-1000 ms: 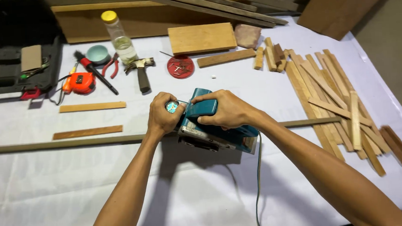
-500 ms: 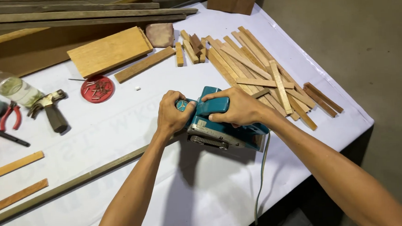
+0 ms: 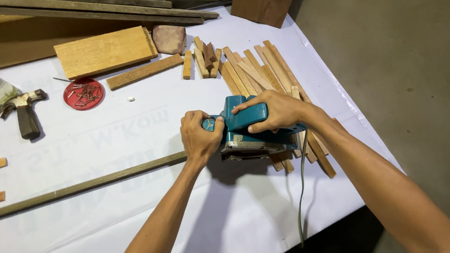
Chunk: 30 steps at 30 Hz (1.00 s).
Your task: Sanding a long thin wooden strip using a handheld power belt sander on a workbench.
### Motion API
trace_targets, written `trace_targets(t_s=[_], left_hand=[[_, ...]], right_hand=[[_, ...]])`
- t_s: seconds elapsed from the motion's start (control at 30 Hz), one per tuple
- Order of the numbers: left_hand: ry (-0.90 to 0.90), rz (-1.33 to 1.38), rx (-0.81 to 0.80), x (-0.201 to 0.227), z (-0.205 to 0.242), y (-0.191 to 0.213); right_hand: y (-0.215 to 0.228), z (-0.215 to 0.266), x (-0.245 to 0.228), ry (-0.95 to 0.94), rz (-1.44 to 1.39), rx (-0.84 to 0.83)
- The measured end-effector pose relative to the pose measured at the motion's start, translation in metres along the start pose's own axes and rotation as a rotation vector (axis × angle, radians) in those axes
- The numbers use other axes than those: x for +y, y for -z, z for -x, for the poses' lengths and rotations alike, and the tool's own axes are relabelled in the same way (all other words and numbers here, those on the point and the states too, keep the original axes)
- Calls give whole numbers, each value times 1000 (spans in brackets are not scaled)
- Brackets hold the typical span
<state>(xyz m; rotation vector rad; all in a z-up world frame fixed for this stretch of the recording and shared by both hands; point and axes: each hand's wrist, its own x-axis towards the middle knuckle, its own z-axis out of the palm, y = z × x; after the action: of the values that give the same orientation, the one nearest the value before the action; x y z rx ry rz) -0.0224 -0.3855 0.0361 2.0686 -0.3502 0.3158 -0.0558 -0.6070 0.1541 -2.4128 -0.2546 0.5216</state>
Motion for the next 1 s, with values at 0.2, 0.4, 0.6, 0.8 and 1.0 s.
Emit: trace_targets(t_s=[0.2,0.4,0.6,0.8,1.0], left_hand=[[90,-60,98,9,17,-28],[146,-89,156,9,33,-48],[154,-76,187,3,36,-51],[146,-80,191,-4,37,-51],[152,-95,178,-10,39,-40]], right_hand=[[16,-14,45,276,61,-75],[27,-8,16,-52,78,-225],[12,-22,47,136,187,-192],[12,-27,46,140,201,-202],[10,-24,20,51,189,-221]])
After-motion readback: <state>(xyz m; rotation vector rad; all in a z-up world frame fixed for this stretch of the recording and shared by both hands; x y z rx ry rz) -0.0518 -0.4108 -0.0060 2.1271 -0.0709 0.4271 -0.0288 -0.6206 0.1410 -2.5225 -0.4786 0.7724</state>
